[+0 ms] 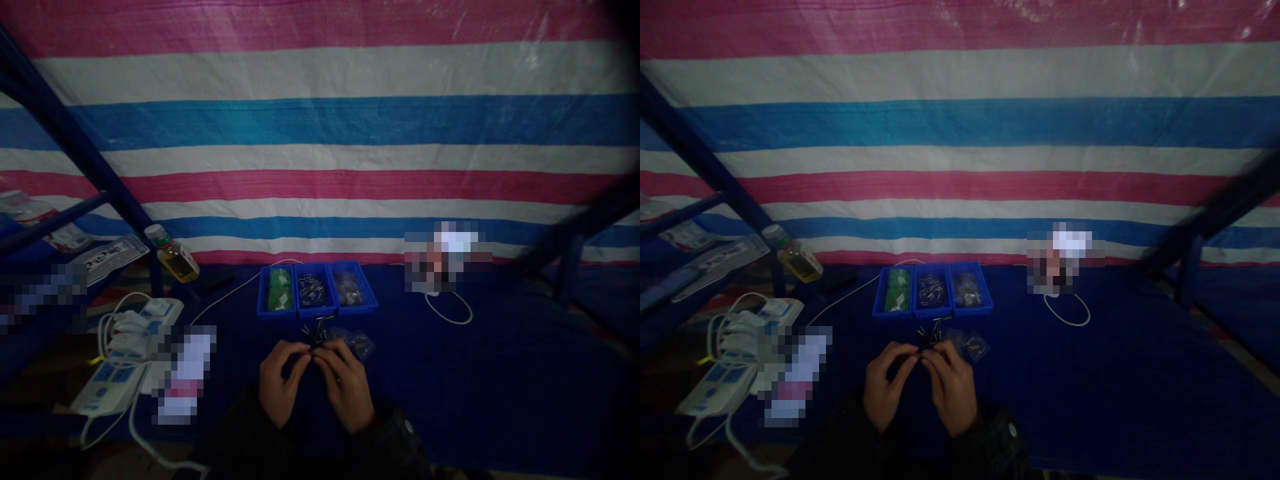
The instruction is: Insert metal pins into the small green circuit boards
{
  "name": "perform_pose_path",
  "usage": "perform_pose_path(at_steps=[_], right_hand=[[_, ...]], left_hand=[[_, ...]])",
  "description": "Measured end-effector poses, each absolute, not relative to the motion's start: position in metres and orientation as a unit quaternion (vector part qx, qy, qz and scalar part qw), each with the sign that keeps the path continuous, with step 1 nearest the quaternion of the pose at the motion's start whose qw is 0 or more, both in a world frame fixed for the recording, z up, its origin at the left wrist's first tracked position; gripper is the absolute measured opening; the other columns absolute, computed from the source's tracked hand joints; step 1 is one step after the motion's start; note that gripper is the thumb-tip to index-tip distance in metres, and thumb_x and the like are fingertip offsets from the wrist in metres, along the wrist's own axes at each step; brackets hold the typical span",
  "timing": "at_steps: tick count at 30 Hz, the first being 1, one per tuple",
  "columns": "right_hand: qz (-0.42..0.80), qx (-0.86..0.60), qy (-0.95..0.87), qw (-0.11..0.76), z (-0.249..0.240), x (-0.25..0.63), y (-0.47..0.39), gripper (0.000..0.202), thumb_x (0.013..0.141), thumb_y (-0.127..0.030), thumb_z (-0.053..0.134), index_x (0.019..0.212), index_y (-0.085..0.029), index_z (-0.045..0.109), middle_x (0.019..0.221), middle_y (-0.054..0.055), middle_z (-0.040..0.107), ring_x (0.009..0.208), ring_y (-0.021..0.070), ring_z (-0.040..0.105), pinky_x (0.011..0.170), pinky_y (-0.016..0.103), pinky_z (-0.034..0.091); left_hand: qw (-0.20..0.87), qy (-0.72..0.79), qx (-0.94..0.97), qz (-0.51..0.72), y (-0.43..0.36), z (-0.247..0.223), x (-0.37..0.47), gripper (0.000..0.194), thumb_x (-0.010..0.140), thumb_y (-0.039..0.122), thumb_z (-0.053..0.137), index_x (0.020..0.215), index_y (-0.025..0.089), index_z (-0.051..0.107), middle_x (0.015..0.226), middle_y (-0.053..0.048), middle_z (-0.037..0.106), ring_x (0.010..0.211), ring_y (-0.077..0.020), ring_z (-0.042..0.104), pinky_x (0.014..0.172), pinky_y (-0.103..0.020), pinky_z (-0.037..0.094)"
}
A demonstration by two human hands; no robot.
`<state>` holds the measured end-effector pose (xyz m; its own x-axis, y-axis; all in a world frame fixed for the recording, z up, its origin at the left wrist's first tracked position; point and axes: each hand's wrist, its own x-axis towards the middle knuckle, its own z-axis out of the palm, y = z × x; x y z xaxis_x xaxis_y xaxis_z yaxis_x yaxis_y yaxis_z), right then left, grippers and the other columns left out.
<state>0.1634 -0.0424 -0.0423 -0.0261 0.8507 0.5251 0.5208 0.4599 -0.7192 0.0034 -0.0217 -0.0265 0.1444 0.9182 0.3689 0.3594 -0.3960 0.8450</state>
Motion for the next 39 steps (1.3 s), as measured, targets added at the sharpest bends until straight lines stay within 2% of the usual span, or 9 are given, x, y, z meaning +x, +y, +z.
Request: perform_pose_path(at_steps=[3, 6, 14, 23, 35, 39], right_hand=[[0.154, -0.488, -0.7, 0.498, -0.044, 0.1631, -0.0419, 0.025, 0.103, -0.018, 0.048, 0.108, -0.022, 0.072, 0.096, 0.008, 0.064, 0.08, 0.0178, 0.068, 0.071, 0.028, 0.057], [0.155, -0.49, -0.689, 0.512, -0.0437, 0.1636, -0.042, 0.021, 0.102, -0.02, 0.053, 0.108, -0.023, 0.073, 0.097, 0.007, 0.068, 0.083, 0.0185, 0.07, 0.074, 0.029, 0.058], [0.155, -0.49, -0.669, 0.537, -0.0445, 0.1663, -0.0434, 0.022, 0.1, -0.015, 0.055, 0.107, -0.023, 0.074, 0.101, 0.007, 0.072, 0.093, 0.0203, 0.071, 0.085, 0.032, 0.059], [0.183, -0.486, -0.671, 0.529, -0.0482, 0.1647, -0.0429, 0.022, 0.099, -0.014, 0.055, 0.111, -0.023, 0.072, 0.102, 0.007, 0.071, 0.094, 0.0205, 0.069, 0.084, 0.033, 0.058], [0.209, -0.49, -0.679, 0.505, -0.0439, 0.1631, -0.043, 0.02, 0.101, -0.014, 0.048, 0.091, -0.021, 0.064, 0.087, 0.004, 0.066, 0.082, 0.0189, 0.065, 0.076, 0.032, 0.052], [0.199, -0.47, -0.686, 0.519, -0.0438, 0.1638, -0.0434, 0.017, 0.1, -0.014, 0.05, 0.101, -0.021, 0.065, 0.091, 0.005, 0.068, 0.085, 0.0193, 0.067, 0.078, 0.032, 0.053]], left_hand=[[0.29, 0.464, 0.699, 0.461, -0.0217, -0.0263, 0.0043, 0.01, 0.094, 0.024, 0.065, 0.091, 0.02, 0.073, 0.085, -0.003, 0.072, 0.079, -0.0184, 0.069, 0.074, -0.028, 0.052], [0.286, 0.471, 0.693, 0.465, -0.0219, -0.0261, 0.0039, 0.012, 0.095, 0.024, 0.064, 0.087, 0.02, 0.072, 0.082, -0.003, 0.071, 0.077, -0.0181, 0.068, 0.073, -0.028, 0.051], [0.302, 0.483, 0.683, 0.457, -0.0219, -0.0249, 0.0026, 0.014, 0.096, 0.025, 0.062, 0.087, 0.019, 0.07, 0.08, -0.002, 0.071, 0.076, -0.0175, 0.068, 0.074, -0.027, 0.05], [0.341, 0.472, 0.7, 0.414, -0.0235, -0.0233, 0.008, 0.013, 0.096, 0.024, 0.061, 0.088, 0.019, 0.07, 0.082, -0.002, 0.073, 0.079, -0.0176, 0.07, 0.078, -0.027, 0.051], [0.317, 0.469, 0.715, 0.411, -0.025, -0.021, 0.0068, 0.021, 0.097, 0.024, 0.059, 0.08, 0.02, 0.069, 0.077, -0.002, 0.069, 0.075, -0.0173, 0.066, 0.075, -0.027, 0.048], [0.321, 0.466, 0.711, 0.418, -0.0244, -0.0199, 0.0055, 0.022, 0.098, 0.026, 0.058, 0.08, 0.019, 0.068, 0.077, -0.002, 0.069, 0.075, -0.0174, 0.066, 0.074, -0.027, 0.048]])
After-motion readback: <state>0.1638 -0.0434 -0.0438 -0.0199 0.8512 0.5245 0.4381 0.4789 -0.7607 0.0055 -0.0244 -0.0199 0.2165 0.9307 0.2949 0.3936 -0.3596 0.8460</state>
